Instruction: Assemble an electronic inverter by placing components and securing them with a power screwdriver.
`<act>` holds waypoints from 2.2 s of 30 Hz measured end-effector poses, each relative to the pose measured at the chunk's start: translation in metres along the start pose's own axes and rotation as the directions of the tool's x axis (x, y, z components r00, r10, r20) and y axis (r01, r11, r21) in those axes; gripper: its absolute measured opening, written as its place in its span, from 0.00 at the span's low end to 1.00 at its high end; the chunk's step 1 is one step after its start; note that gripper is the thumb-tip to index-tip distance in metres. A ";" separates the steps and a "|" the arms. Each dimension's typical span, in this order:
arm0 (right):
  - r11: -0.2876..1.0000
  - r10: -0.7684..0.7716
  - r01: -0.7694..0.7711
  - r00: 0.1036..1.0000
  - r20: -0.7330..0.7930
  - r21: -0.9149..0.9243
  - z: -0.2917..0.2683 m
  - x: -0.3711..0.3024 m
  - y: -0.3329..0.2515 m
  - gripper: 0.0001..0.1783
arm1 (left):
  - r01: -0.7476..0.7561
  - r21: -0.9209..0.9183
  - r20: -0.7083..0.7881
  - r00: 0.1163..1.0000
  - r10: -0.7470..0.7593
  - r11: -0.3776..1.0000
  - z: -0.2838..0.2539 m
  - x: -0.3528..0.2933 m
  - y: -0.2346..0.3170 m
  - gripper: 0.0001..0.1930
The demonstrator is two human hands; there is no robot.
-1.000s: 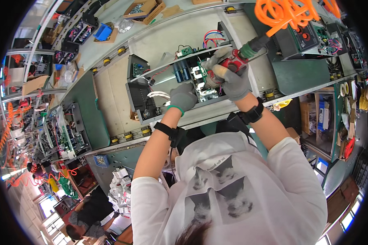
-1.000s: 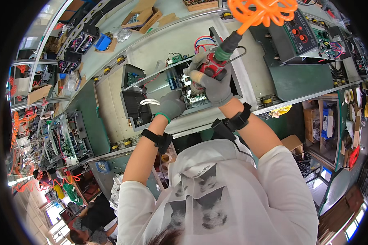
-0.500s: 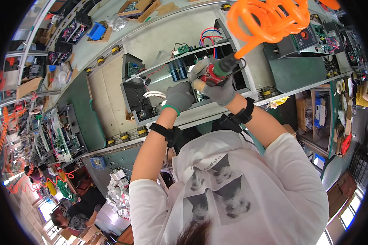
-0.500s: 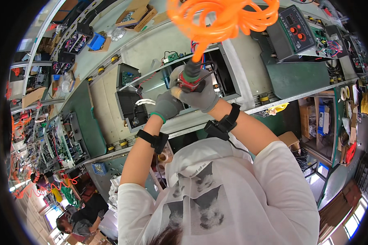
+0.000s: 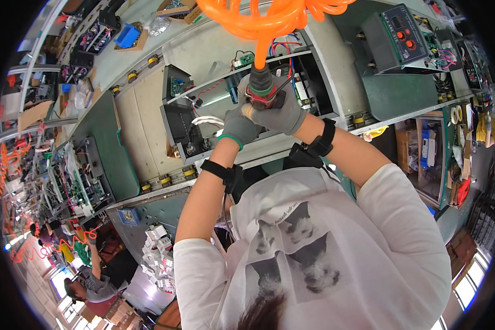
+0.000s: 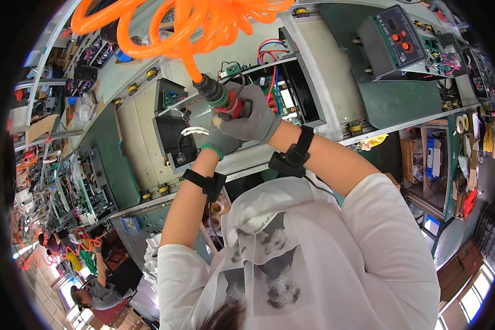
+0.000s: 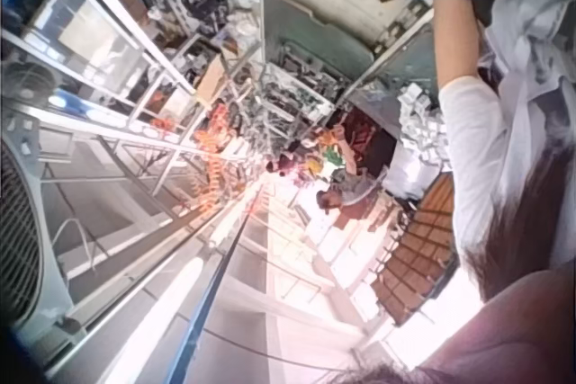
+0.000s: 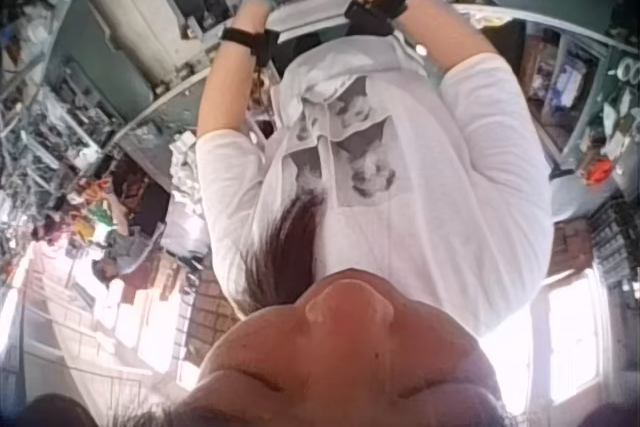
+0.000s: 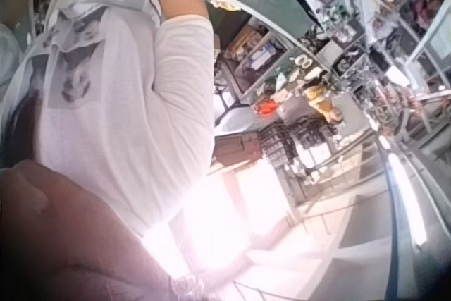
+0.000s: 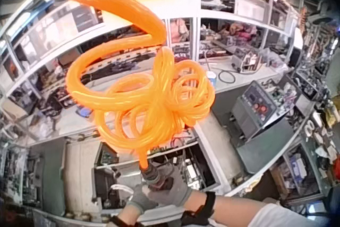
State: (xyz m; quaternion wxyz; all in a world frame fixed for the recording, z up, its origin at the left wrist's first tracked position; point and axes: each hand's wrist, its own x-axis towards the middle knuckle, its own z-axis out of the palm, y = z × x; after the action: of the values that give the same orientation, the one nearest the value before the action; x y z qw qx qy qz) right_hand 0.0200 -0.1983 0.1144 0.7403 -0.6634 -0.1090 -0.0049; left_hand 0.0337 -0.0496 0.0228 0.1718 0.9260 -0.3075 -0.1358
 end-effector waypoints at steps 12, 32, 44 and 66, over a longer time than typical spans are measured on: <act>0.999 -0.036 0.034 0.998 0.045 0.040 0.000 -0.001 0.010 0.17 | 0.031 0.045 0.167 0.985 -0.038 0.999 -0.007 0.004 0.001 0.16; 0.999 0.012 -0.013 0.999 0.030 0.036 0.007 -0.006 0.007 0.16 | 0.180 0.008 0.292 0.940 -0.174 0.984 -0.023 0.009 0.009 0.26; 0.905 -0.070 0.184 0.954 -0.291 0.384 -0.020 -0.002 -0.055 0.13 | 0.368 0.090 0.327 0.867 -0.376 0.925 -0.044 0.015 0.031 0.14; 0.234 0.279 -0.506 0.853 -0.441 -0.830 -0.086 -0.033 -0.035 0.24 | 0.499 0.069 0.216 0.838 -0.501 0.864 -0.045 0.040 0.021 0.17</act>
State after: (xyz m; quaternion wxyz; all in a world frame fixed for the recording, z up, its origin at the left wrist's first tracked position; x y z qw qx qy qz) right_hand -0.0045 -0.2920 0.1349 0.2141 -0.9622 0.1594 0.0541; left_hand 0.0699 -0.0796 0.0665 0.0894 0.9533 -0.0734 -0.2788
